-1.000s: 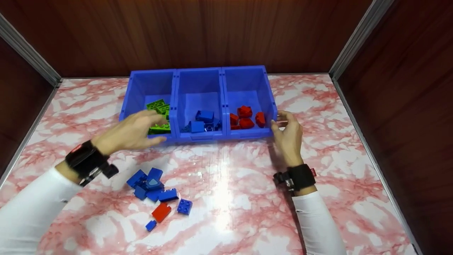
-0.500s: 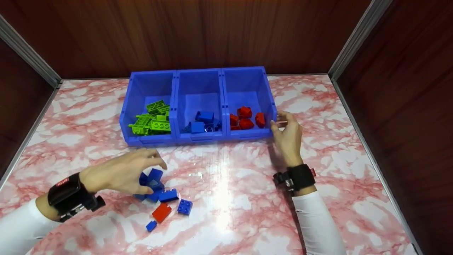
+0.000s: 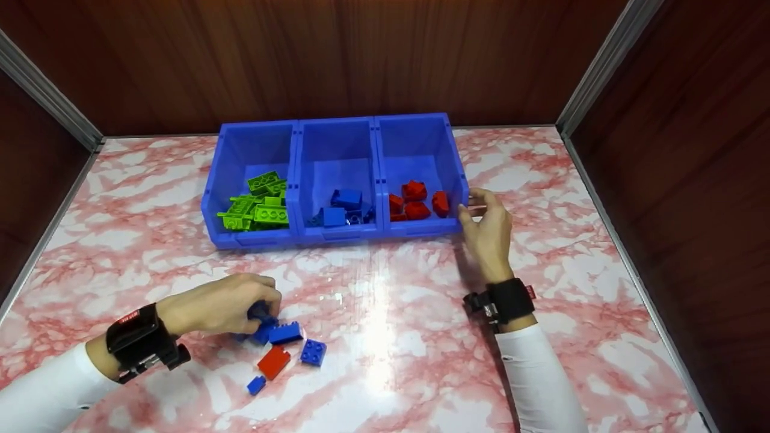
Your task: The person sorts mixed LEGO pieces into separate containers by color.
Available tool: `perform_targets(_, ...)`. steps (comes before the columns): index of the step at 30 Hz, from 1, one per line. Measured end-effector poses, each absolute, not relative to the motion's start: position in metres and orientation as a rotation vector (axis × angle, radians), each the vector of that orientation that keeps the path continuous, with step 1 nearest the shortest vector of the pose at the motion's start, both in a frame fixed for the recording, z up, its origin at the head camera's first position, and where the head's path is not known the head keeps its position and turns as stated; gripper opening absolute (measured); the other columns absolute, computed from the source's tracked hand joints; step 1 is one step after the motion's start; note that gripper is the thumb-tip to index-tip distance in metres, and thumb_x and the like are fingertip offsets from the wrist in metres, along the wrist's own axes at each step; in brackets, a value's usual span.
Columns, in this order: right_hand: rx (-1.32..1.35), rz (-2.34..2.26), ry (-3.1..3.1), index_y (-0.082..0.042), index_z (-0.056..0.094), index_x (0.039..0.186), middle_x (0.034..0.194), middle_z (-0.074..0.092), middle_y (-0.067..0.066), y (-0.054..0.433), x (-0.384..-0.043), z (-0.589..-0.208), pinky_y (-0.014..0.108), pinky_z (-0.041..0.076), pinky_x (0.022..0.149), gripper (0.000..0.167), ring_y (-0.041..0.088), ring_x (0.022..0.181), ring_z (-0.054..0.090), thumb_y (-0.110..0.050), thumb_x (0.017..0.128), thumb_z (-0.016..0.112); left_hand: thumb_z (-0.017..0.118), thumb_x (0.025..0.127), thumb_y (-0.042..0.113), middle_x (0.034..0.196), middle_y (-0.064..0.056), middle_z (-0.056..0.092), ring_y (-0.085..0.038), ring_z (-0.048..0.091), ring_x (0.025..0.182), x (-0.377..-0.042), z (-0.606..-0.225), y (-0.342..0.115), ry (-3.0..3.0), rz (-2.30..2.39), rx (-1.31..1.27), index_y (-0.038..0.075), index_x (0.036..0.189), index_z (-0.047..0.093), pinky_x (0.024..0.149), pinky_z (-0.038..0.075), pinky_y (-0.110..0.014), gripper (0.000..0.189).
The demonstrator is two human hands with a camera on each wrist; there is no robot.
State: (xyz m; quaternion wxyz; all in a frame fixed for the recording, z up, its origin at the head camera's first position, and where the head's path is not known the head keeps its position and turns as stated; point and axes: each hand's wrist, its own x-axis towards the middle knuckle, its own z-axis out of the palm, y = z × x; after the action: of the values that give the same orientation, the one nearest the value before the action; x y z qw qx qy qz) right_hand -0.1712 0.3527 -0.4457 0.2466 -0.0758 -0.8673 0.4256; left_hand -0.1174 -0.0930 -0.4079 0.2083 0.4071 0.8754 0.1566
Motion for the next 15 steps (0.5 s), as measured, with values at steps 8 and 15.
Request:
perform_targets(8, -0.241, 1.162, -2.393, 0.002, 0.067, 0.13, 0.116, 0.076, 0.023, 0.353, -0.17, -0.445, 0.01, 0.048, 0.074, 0.035, 0.012, 0.09, 0.062, -0.005, 0.096, 0.07, 0.081, 0.085, 0.005, 0.09, -0.002, 0.067, -0.016, 0.057, 0.083, -0.129, -0.391, -0.081, 2.465, 0.445, 1.164, 0.012, 0.093, 0.073, 0.076, 0.053, -0.031, 0.014)
perform_targets(15, -0.212, 1.165, -2.383, 0.003, 0.068, 0.129, 0.115, 0.076, 0.023, 0.353, -0.17, -0.444, 0.008, 0.048, 0.074, 0.034, 0.001, 0.085, 0.06, -0.003, 0.095, 0.071, 0.08, 0.089, 0.006, 0.098, -0.006, 0.072, -0.017, 0.063, 0.086, -0.147, -0.375, -0.064, 2.521, 0.532, 1.179, 0.009, 0.1, 0.075, 0.075, 0.059, -0.03, 0.012)
